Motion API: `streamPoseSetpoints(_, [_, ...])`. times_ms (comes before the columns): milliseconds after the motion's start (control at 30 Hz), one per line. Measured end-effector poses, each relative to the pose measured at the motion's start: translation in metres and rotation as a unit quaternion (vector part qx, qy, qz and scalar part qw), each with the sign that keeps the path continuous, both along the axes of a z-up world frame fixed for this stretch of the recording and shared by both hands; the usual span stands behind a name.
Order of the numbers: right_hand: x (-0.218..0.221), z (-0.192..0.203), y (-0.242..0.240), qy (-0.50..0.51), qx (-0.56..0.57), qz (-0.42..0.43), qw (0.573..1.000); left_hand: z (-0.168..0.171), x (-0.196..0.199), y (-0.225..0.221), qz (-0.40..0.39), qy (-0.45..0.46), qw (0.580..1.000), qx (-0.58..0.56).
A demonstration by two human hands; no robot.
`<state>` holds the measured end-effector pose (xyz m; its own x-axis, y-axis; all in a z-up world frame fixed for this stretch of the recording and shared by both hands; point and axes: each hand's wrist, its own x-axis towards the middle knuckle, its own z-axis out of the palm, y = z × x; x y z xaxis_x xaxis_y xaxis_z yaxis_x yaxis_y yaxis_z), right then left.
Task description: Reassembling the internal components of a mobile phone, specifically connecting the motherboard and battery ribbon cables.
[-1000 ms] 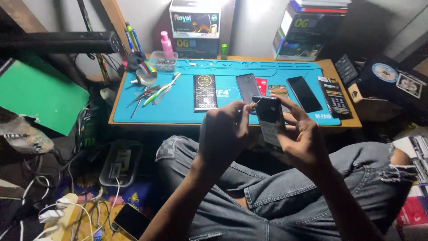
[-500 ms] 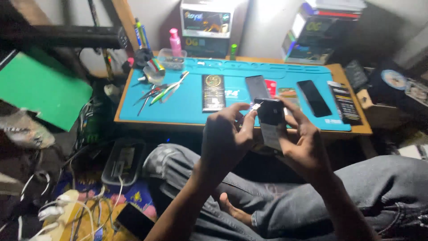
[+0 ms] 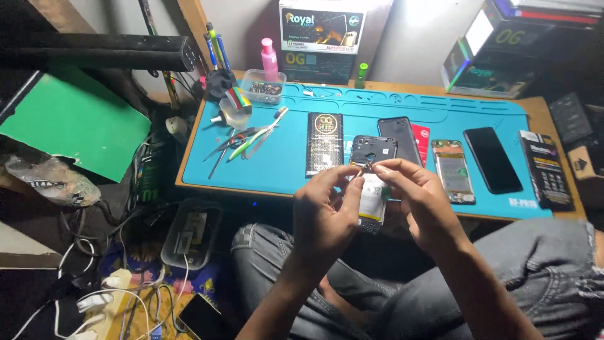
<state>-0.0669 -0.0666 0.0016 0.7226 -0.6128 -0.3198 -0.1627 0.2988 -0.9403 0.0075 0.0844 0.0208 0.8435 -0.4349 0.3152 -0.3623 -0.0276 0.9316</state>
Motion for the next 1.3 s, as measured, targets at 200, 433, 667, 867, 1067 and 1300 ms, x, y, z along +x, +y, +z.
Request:
streamPoseSetpoints(200, [0.014,-0.017,-0.034,0.007,-0.026,0.037,0.999,-0.006,0.002,-0.024,0.017,-0.025,0.999,0.029])
streamPoseSetpoints(433, [0.011,-0.011,-0.076,0.011,0.021,0.061,0.998,-0.011,-0.002,-0.066,0.022,-0.144,0.986,0.086])
streamPoseSetpoints(667, [-0.018,-0.051,-0.131,-0.027,0.141,0.034,0.989,-0.009,-0.025,-0.120,-0.024,-0.133,0.982,0.135])
streamPoseSetpoints(867, [-0.040,-0.069,-0.163,-0.086,0.191,-0.003,0.978,-0.005,-0.048,-0.156,-0.006,-0.018,0.990,0.140])
streamPoseSetpoints(1067, [-0.045,-0.057,-0.175,-0.078,0.206,-0.015,0.975,-0.009,-0.060,-0.167,-0.024,0.038,0.990,0.133])
streamPoseSetpoints(1300, [-0.047,-0.057,-0.174,-0.072,0.215,-0.021,0.974,-0.015,-0.063,-0.172,-0.016,-0.030,0.990,0.140])
